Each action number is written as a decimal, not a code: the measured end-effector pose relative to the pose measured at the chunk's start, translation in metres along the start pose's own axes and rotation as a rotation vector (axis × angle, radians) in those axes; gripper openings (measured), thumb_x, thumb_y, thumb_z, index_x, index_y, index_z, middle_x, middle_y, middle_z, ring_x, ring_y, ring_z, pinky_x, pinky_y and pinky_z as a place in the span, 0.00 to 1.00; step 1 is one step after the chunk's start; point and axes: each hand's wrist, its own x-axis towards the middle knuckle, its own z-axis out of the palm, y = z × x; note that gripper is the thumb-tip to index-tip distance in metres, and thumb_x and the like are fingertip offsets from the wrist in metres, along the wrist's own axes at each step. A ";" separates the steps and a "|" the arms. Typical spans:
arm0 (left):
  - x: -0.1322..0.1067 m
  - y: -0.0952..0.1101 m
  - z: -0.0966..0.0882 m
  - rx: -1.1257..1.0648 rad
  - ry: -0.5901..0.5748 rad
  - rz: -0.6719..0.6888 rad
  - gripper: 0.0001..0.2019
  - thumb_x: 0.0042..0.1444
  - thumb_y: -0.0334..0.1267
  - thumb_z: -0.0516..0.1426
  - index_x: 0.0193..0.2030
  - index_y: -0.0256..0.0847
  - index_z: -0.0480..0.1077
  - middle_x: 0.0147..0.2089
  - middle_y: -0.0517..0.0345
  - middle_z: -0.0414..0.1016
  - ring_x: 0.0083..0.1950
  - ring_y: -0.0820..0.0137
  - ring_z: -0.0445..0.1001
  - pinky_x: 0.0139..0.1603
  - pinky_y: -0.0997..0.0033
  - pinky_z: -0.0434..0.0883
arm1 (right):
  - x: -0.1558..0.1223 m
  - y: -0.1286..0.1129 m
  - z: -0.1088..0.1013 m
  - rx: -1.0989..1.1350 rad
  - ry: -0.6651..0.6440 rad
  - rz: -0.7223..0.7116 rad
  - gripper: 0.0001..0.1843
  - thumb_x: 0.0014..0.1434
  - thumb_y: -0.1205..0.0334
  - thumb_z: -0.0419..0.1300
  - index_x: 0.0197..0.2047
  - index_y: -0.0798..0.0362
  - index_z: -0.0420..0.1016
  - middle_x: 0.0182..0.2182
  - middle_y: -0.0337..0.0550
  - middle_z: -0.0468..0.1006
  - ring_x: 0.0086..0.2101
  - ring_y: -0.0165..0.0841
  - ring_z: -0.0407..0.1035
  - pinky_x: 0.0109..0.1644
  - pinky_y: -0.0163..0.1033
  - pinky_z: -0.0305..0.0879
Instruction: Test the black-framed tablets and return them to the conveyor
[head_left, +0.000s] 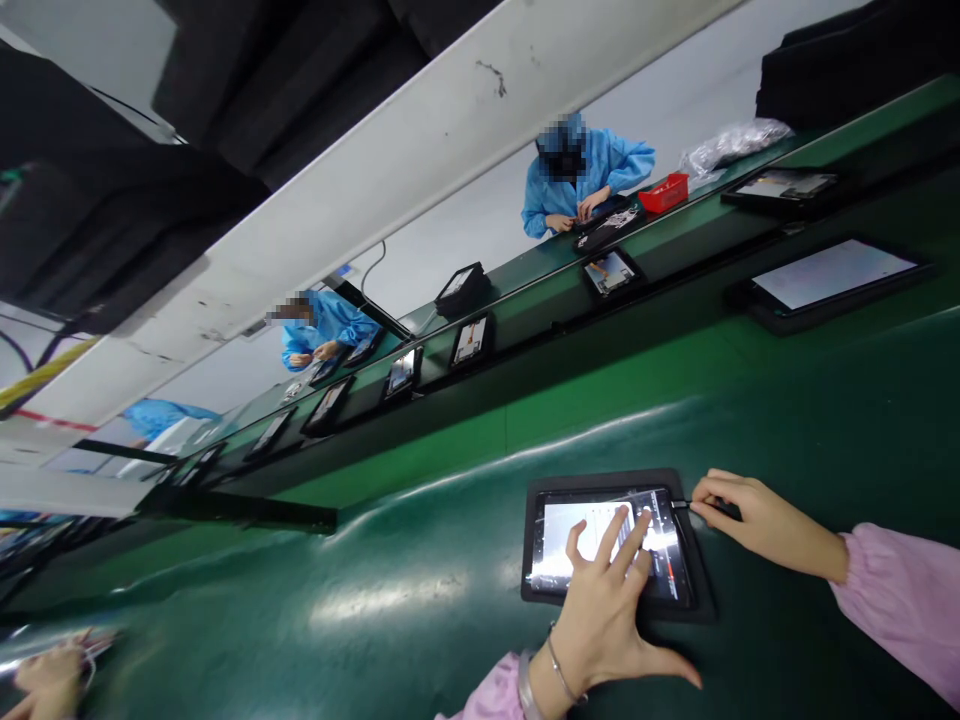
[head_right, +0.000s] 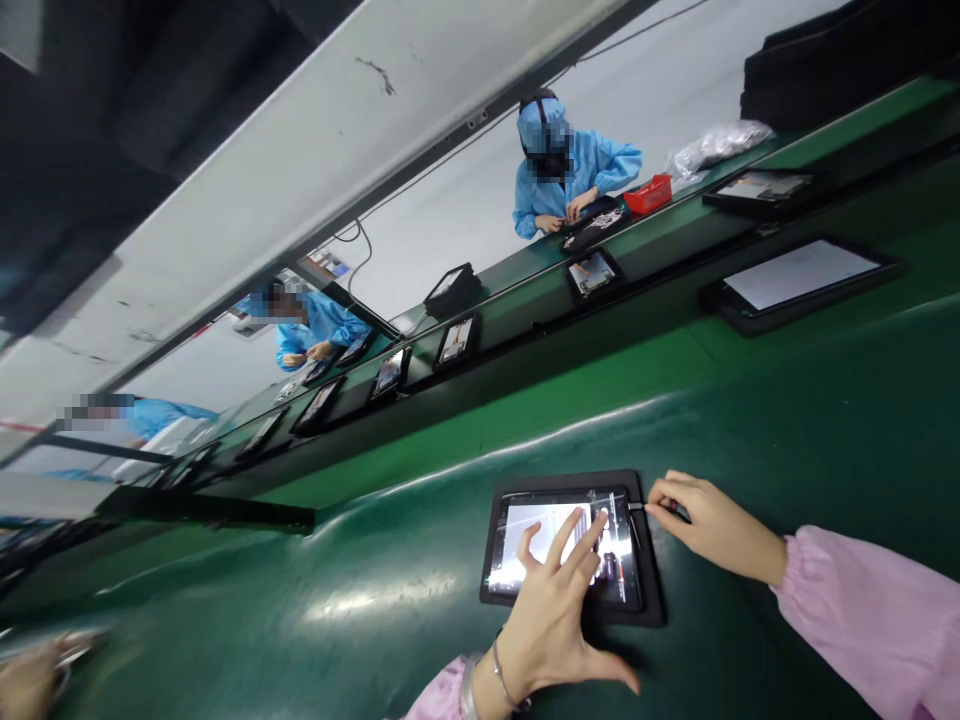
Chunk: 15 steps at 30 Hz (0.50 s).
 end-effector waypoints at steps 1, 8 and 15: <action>-0.002 0.000 0.003 0.047 0.017 0.015 0.43 0.65 0.78 0.48 0.62 0.36 0.67 0.75 0.41 0.58 0.78 0.50 0.50 0.74 0.43 0.27 | 0.000 0.001 0.001 -0.033 0.005 -0.025 0.14 0.77 0.54 0.52 0.43 0.49 0.74 0.38 0.40 0.73 0.40 0.46 0.70 0.44 0.48 0.63; -0.013 0.000 0.039 0.253 0.112 -0.029 0.41 0.60 0.81 0.48 0.44 0.40 0.74 0.78 0.57 0.49 0.65 0.55 0.66 0.45 0.51 0.62 | -0.002 0.007 0.003 -0.157 0.021 -0.195 0.22 0.86 0.58 0.42 0.45 0.48 0.74 0.43 0.40 0.78 0.43 0.47 0.72 0.48 0.52 0.63; -0.012 0.001 0.039 0.285 0.070 -0.053 0.42 0.43 0.83 0.62 0.40 0.40 0.74 0.79 0.61 0.45 0.55 0.55 0.69 0.41 0.53 0.64 | -0.008 0.005 0.010 -0.112 0.152 -0.120 0.26 0.88 0.42 0.43 0.54 0.47 0.77 0.55 0.40 0.76 0.52 0.46 0.72 0.57 0.52 0.67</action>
